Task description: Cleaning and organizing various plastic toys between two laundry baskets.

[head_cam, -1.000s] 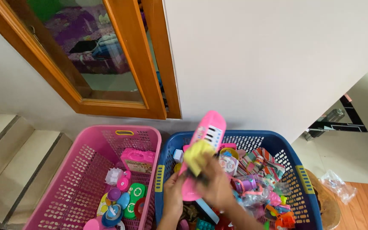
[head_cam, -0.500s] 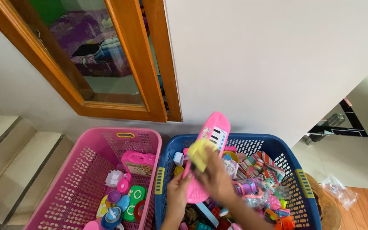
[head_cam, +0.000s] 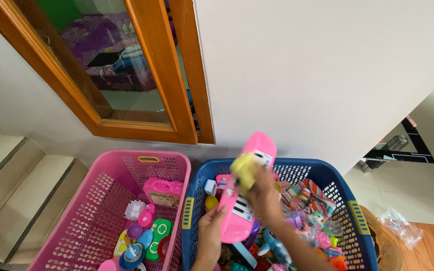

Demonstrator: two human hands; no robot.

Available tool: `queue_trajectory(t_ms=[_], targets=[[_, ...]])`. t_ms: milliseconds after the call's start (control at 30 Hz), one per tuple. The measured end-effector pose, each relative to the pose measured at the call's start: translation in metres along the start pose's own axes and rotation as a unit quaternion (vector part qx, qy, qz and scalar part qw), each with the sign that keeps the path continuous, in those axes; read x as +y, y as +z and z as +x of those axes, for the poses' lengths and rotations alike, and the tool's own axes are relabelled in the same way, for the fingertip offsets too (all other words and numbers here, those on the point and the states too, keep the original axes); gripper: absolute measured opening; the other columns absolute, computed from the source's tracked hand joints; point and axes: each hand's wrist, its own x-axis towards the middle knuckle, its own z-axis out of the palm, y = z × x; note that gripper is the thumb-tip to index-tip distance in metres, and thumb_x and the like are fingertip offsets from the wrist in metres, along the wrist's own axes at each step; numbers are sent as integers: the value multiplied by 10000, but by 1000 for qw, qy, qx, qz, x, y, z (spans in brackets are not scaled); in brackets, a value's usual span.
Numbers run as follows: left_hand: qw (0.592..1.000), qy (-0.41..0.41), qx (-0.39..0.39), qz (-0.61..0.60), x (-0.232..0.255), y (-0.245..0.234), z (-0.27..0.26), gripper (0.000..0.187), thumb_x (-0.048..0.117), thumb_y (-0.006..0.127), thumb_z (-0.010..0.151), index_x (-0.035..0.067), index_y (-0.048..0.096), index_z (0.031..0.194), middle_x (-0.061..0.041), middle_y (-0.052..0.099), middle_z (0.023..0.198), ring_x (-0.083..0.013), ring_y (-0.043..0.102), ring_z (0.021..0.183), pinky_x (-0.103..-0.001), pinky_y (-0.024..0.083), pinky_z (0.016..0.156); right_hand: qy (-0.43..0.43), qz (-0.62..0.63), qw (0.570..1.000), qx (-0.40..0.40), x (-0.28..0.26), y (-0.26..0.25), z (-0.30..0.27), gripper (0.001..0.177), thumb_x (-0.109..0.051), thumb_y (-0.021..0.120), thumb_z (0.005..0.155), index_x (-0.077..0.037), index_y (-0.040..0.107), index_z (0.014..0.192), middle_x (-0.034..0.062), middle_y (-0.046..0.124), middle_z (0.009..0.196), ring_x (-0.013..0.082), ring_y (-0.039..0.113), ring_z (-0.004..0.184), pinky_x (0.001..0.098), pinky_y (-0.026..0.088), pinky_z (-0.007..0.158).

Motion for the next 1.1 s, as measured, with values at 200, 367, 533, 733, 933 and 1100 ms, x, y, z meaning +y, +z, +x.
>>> queue_trajectory(t_ms=[200,367,533,733,933,1100], targets=[[992,43,-1,-119,27,12,-12,490,69,591,932,129,566,1418,-62,708,1313,-146,716,1103,-304,583,942,-140,-20,990,18,-31,1,-41,508,-158,778,795,-90,654,1283,202,605,1328,385,528,1300,469,341,1141],[978,-105,-65,-169,25,24,-32,511,116,577,948,79,544,1457,-136,709,1312,-252,719,1104,-426,590,950,38,140,985,94,27,-58,64,419,-106,663,921,9,596,1318,184,552,1415,282,581,1250,371,461,1053],[931,-194,-98,-293,-26,-5,-29,482,150,544,943,38,568,1411,-151,723,1324,-244,733,1168,-412,609,989,244,379,892,-41,53,-95,93,310,-131,691,923,-3,695,1204,145,697,1034,223,654,869,364,539,780],[850,-322,-118,-401,-47,-35,-14,340,226,553,1014,56,600,1304,-175,747,1054,-281,767,868,-431,648,713,223,487,837,111,106,-78,92,289,-229,597,975,34,670,1070,91,715,924,199,692,769,337,571,723],[891,-287,-181,-301,23,-4,-21,595,370,582,999,-44,569,1427,-326,685,1137,-344,707,894,-407,604,755,188,323,923,95,123,-60,69,361,-301,676,948,36,726,1067,63,698,927,115,609,799,292,495,721],[957,-202,-67,-195,67,1,-9,984,766,454,810,-33,619,1360,-225,711,1215,-340,719,1080,-535,609,899,262,78,939,210,116,-50,48,479,-422,723,908,43,741,1023,175,732,840,210,657,799,390,509,770]])
